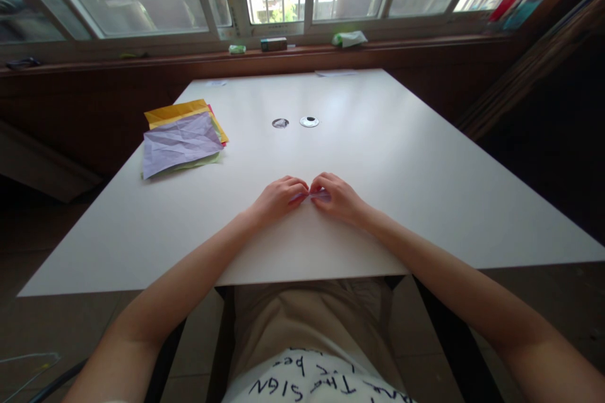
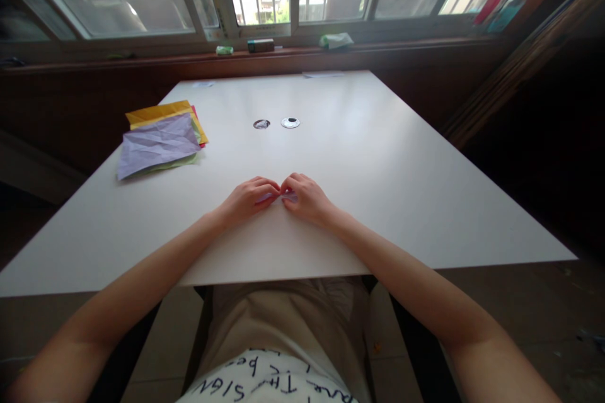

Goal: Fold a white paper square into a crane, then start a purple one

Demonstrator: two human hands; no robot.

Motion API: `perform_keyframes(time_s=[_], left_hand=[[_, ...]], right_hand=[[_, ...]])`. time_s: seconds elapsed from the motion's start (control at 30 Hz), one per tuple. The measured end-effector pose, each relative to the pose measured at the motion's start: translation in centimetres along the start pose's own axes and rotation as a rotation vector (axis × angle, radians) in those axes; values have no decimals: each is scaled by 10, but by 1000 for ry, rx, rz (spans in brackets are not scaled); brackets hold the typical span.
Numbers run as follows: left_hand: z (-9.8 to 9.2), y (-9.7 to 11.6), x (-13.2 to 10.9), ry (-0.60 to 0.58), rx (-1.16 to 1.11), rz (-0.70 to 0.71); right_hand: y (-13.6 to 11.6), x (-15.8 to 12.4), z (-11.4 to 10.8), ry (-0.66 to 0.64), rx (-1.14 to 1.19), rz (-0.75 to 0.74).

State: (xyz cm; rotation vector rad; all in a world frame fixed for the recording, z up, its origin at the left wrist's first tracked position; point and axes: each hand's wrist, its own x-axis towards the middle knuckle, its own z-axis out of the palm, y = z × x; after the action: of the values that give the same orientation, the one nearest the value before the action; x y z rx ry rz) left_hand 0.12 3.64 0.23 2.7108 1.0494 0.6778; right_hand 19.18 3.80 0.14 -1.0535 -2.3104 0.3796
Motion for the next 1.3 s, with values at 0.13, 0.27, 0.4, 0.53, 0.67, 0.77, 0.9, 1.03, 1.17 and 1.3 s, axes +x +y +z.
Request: perform_keyframes(time_s=[0.13, 0.27, 0.4, 0.53, 0.67, 0.77, 0.9, 1.03, 1.17, 1.3], left_hand=[[0, 3, 1, 17, -15, -8], [2, 3, 1, 38, -25, -16], [5, 2, 1, 48, -34, -24], [5, 3, 1, 31, -44, -20], [5, 2, 1, 20, -47, -24], [6, 3, 1, 8, -48, -25], [7, 5, 1, -5, -39, -36], [6, 6, 1, -2, -23, -41], [6, 5, 1, 14, -15, -37], [6, 5, 1, 21, -8, -35]], right_hand=[[2, 0, 1, 8, 22, -22], [1, 0, 0, 26, -2, -15], [0, -1, -1, 29, -41, 9], [1, 0, -2, 27, -46, 18], [2, 0, -1, 31, -45, 15], [2, -1, -1, 40, -44, 7], [4, -1, 1, 50, -49, -2], [5, -1, 1, 62, -57, -26], [5, -1, 1, 70, -57, -40], [4, -1, 1, 71, -46, -39]])
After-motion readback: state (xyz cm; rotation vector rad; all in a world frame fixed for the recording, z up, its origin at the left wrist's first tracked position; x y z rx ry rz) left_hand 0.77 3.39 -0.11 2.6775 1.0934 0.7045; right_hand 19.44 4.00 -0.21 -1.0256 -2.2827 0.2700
